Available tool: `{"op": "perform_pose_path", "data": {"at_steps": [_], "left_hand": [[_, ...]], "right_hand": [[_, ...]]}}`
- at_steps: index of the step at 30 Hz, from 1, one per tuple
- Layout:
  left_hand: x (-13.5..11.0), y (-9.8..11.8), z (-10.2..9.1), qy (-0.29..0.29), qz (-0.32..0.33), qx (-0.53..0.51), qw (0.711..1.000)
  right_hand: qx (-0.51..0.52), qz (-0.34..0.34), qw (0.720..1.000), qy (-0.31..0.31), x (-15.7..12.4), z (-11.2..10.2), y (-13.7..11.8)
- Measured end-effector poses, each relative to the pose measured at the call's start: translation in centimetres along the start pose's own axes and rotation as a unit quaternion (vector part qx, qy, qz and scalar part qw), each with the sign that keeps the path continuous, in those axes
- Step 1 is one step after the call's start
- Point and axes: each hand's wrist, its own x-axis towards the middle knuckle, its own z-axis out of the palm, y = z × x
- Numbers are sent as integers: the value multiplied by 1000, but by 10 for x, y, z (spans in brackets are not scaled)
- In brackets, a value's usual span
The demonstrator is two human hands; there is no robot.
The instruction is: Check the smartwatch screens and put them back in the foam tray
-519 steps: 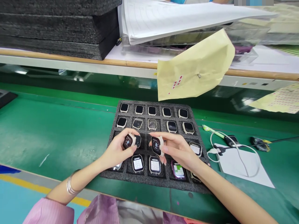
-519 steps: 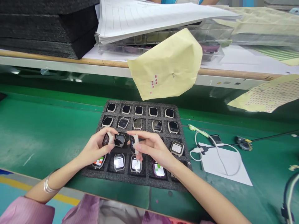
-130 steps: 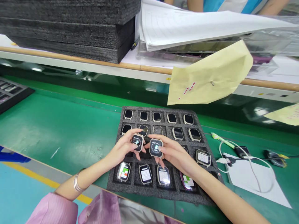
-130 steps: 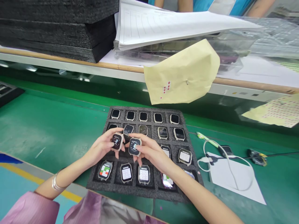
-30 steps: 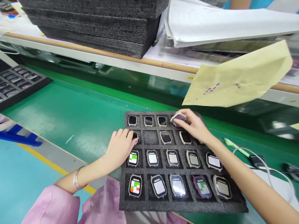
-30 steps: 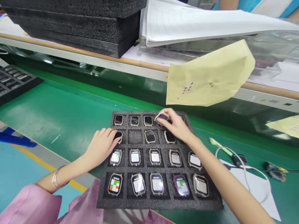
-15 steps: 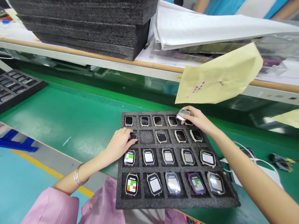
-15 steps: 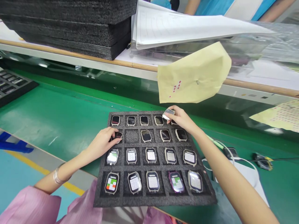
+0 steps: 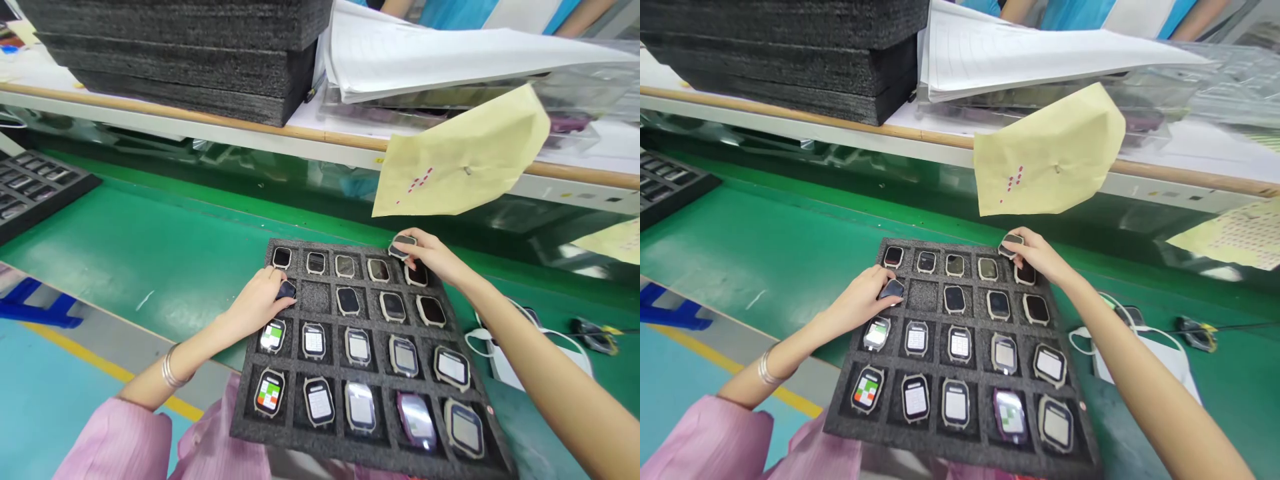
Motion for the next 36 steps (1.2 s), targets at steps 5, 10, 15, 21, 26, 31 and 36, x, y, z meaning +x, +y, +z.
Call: {"op": "perform_pose_path", "data": {"at_steps": [5,10,15,21,26,31,36], "left_hand": [[2,-6,-6,-8,19,-96,995],[13,6,-15,-23,-44,-497,866],[31,35,-22,-8,-80,-657,749],[36,38,-6,-31,-90,-733,673],[28,38,0,-54,-124,-674,726],[25,37,5,-39,-99,-628,771],[25,31,10,-38,-89,-607,789]], "right_hand": [[-16,-19,998,58,-39,-3,-1],[35,-99,988,110,-67,27,-32],[174,-44,984,3,-74,77,-70],[320,15,941,-110,-77,100,-73],[267,8,957,-114,-81,102,-64],[296,7,942,-156,-81,99,-60],[359,24,914,-188,-81,97,-55]]}}
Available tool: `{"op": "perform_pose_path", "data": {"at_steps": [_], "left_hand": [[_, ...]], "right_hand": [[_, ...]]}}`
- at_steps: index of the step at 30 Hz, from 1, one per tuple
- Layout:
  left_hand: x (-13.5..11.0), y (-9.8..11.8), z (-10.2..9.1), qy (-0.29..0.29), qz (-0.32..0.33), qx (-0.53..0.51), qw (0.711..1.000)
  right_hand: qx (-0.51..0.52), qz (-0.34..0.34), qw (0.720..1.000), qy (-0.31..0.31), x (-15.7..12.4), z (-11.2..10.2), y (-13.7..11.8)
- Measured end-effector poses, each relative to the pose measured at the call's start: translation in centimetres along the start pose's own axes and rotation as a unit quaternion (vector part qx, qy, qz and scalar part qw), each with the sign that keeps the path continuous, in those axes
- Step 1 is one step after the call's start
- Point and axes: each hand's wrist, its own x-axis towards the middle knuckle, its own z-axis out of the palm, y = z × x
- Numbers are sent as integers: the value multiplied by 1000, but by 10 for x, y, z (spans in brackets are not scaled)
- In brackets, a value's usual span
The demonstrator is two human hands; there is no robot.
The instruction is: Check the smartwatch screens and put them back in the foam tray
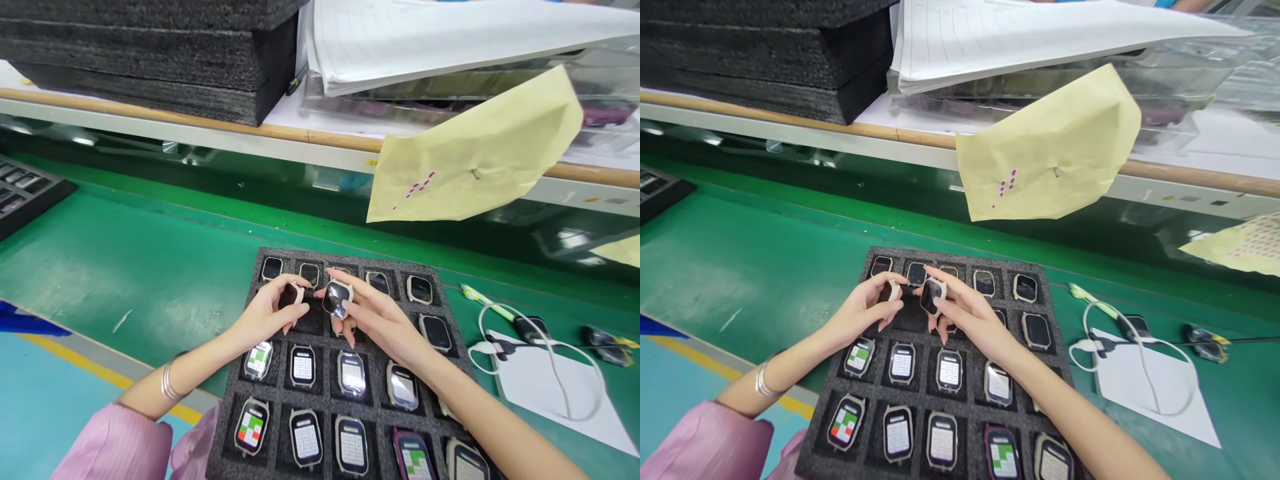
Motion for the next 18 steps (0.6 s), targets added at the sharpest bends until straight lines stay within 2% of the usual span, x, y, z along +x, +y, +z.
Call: {"op": "perform_pose_path", "data": {"at_steps": [9,18], "left_hand": [[-1,0,-1,6,-11,28,1000],[-2,1,0,20,-8,52,998]], "right_hand": [[-15,-14,1000,5,1,-3,-8],[-58,-60,993,86,-5,-12,-41]]}}
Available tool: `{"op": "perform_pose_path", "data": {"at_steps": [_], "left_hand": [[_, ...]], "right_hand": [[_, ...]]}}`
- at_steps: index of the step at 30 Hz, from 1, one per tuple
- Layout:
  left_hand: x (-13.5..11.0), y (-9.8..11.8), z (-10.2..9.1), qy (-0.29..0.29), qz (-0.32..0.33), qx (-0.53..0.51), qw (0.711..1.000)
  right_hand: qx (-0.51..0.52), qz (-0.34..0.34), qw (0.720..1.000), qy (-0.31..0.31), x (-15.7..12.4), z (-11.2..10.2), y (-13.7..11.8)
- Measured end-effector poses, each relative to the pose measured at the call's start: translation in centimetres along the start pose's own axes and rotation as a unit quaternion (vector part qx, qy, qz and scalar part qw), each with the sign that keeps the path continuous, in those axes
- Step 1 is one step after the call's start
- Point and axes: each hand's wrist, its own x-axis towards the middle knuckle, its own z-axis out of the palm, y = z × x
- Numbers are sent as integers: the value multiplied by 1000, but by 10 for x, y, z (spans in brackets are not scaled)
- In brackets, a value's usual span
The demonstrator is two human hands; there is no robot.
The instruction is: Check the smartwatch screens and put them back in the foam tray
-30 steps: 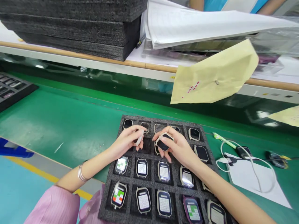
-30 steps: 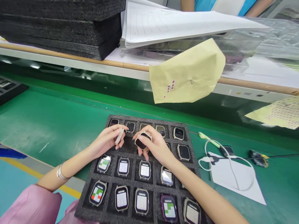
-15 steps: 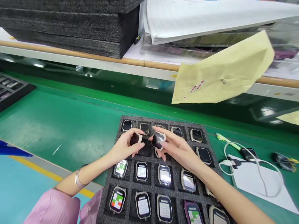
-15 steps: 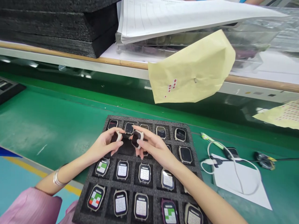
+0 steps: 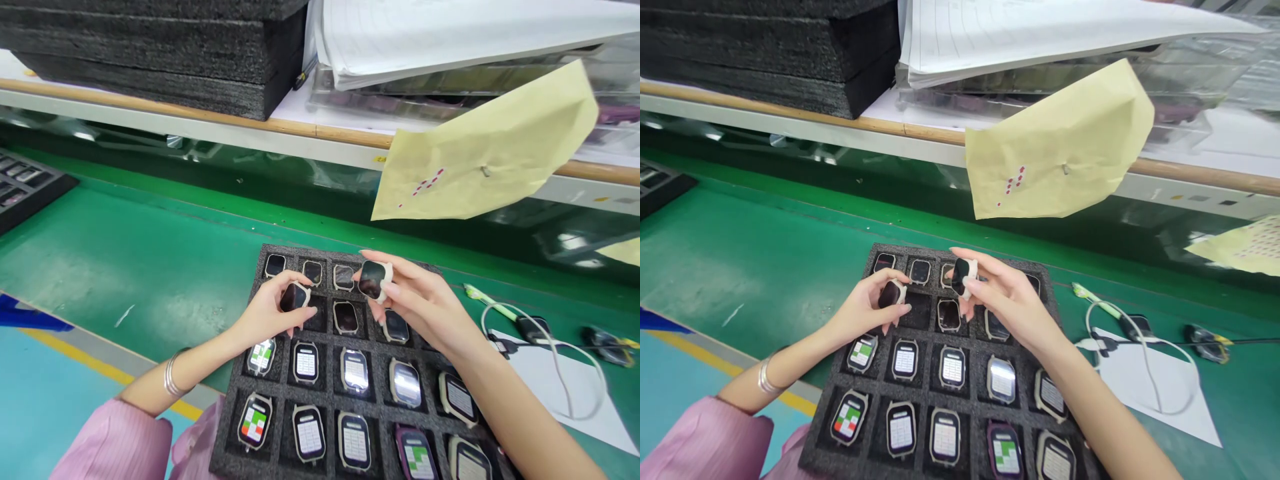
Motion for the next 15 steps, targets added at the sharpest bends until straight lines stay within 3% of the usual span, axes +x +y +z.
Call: {"op": "perform_pose_path", "data": {"at_steps": [5,10,15], "left_hand": [[-1,-3,-1,-2,10,12,1000],[-2,-4,-2,-3,19,13,1000],[-3,-1,0,-7,12,23,1000]], "right_hand": [[26,-5,1000,-16,0,-1,2],[26,21,997,-63,3,9,22],[18,14,997,-69,2,15,38]]}}
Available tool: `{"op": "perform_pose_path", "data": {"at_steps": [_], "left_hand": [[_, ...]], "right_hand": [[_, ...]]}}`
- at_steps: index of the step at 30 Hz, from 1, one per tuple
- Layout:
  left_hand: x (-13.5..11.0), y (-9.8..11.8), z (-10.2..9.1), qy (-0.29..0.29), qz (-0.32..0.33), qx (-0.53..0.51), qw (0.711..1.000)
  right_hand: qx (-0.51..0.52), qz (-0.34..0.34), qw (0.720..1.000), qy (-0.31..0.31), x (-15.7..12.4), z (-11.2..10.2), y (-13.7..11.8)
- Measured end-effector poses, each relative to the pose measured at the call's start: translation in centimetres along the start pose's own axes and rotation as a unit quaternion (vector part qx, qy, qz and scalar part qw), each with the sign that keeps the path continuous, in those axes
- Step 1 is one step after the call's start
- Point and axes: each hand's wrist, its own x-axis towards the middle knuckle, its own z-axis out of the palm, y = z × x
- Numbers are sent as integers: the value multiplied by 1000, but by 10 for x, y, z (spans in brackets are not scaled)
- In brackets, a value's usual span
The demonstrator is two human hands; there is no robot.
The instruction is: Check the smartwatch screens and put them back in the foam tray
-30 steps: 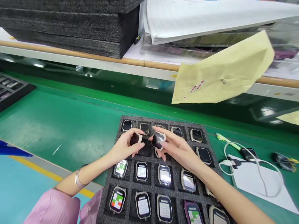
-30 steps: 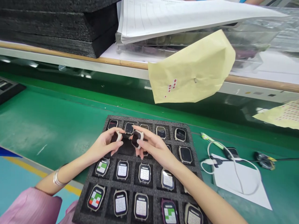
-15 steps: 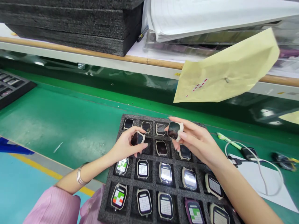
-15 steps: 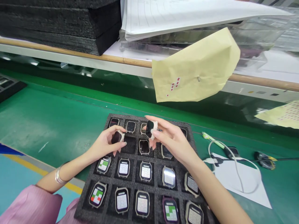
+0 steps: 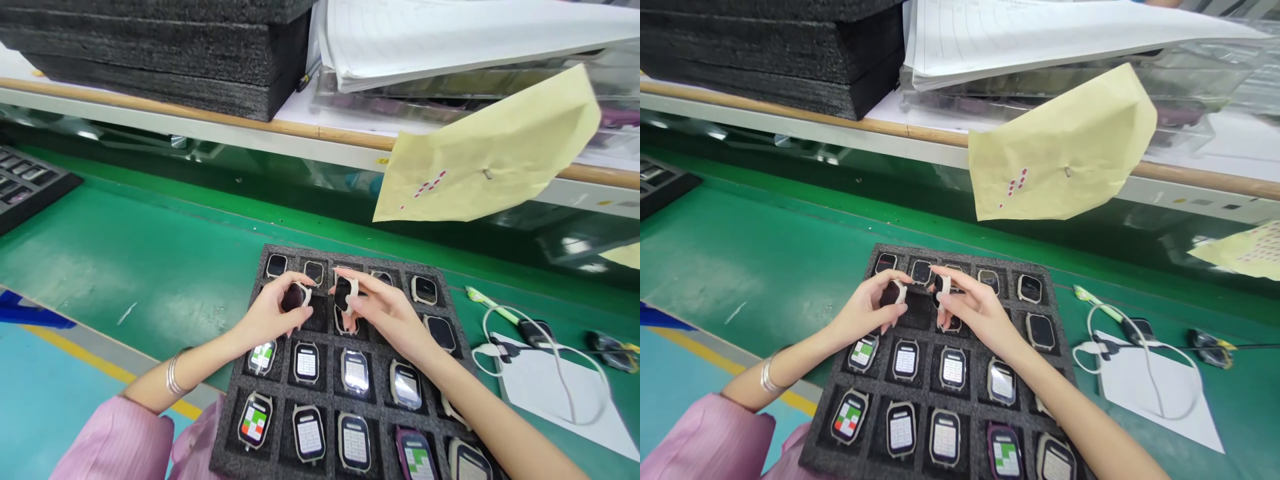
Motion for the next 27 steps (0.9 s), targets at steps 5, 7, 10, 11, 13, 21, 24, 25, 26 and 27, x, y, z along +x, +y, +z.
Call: {"op": "perform_pose_path", "data": {"at_steps": [5,7,10,11,13,21,24,25,26,27], "left_hand": [[-1,0,2,-5,13,14,1000],[-1,-1,3,-6,7,15,1000],[-1,-1,4,-9,2,16,1000],[-1,-1,4,-11,3,17,1000],[-1,-1,6,-11,8,19,1000],[-1,1,7,-11,41,76,996],[-2,3,8,-25,50,98,994],[-3,4,9,-26,53,99,993],[-3,5,9,-25,57,97,993],[-4,5,10,-23,61,93,994]], "right_hand": [[-11,9,1000,-27,-3,3,2],[-14,10,999,-31,-3,5,3],[-16,7,999,-35,-4,5,5],[-15,4,999,-36,-4,5,6],[-13,2,999,-36,-4,5,7],[-10,5,999,-41,-8,5,2],[-19,5,999,-46,-10,5,0],[-22,6,999,-48,-10,5,0],[-25,7,998,-51,-10,5,0],[-29,8,998,-52,-11,5,1]]}}
